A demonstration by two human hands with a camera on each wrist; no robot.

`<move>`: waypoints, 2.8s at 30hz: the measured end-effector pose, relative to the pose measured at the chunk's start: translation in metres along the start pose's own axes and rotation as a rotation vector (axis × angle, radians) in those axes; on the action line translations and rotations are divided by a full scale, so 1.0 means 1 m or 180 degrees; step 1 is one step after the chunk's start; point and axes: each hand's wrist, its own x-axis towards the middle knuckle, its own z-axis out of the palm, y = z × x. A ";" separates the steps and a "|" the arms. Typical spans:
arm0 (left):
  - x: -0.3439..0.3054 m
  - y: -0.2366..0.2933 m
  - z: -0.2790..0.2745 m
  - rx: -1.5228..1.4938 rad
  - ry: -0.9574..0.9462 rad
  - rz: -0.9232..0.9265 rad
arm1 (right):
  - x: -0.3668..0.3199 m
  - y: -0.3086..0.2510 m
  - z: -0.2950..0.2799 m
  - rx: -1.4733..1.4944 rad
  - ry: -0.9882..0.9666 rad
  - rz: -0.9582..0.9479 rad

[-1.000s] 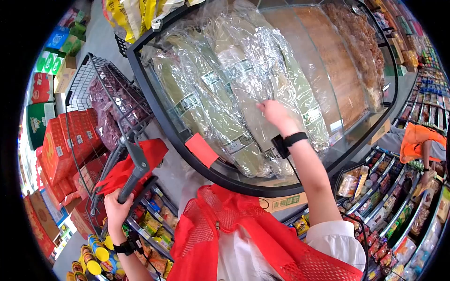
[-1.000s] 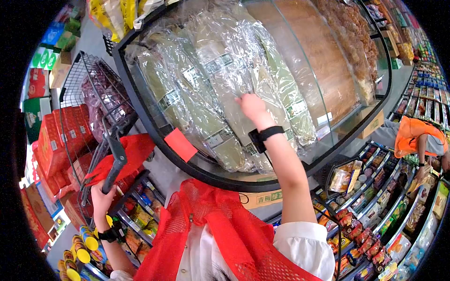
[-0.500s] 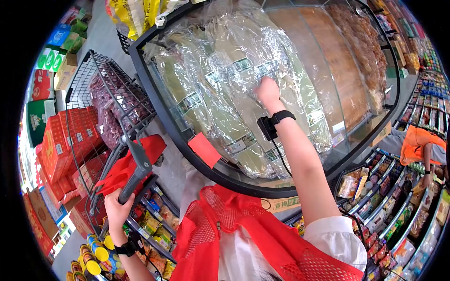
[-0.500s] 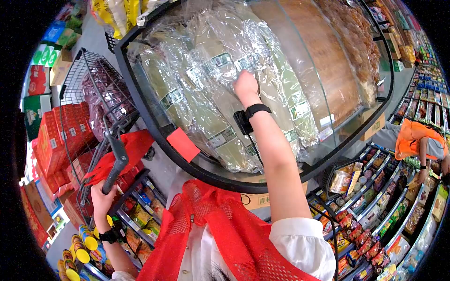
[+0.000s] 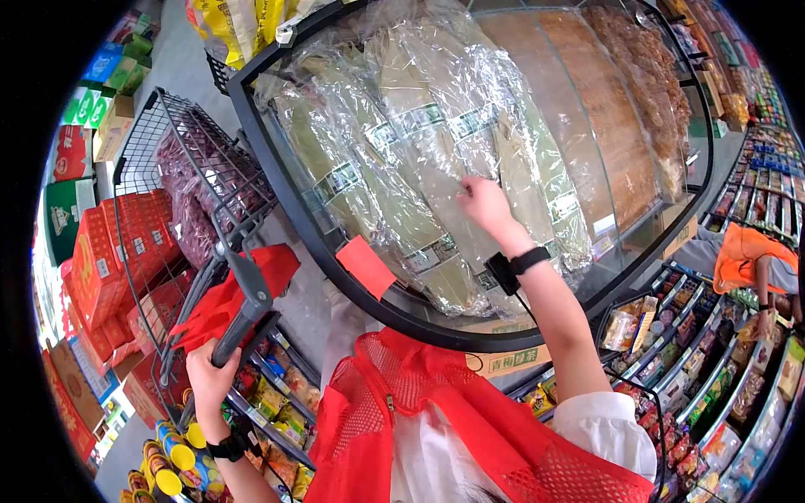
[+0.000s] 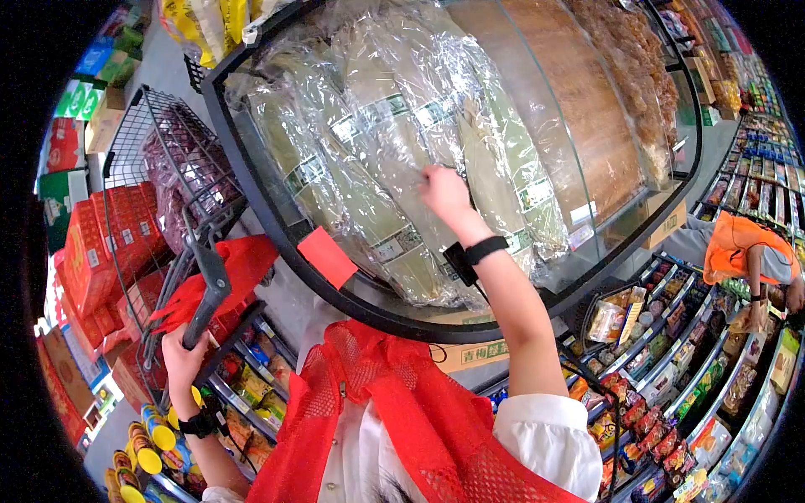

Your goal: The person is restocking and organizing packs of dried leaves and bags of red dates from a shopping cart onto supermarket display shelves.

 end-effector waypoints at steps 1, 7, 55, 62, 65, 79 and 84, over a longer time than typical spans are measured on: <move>-0.001 -0.002 0.000 0.0016 -0.0006 -0.0038 | -0.001 0.005 -0.001 0.0222 0.0360 0.0132; 0.001 -0.010 0.004 -0.0207 -0.0122 -0.0151 | -0.002 0.019 0.015 -0.0965 0.1318 -0.0719; -0.001 0.005 0.000 0.0063 0.0116 0.0083 | -0.004 -0.055 0.073 -0.0318 0.0618 -0.0484; -0.002 0.007 -0.002 -0.0028 0.0147 0.0004 | -0.002 -0.076 0.073 -0.0698 0.0458 -0.0845; -0.002 0.006 -0.002 0.0061 0.0107 0.0076 | -0.021 -0.064 0.034 -0.0788 0.1189 -0.0050; -0.001 0.007 -0.001 0.0173 0.0182 0.0151 | -0.045 -0.021 0.083 -0.1615 0.0283 -0.0274; -0.002 0.004 -0.002 0.0219 0.0075 0.0086 | -0.051 -0.022 0.082 -0.1539 0.0476 -0.0219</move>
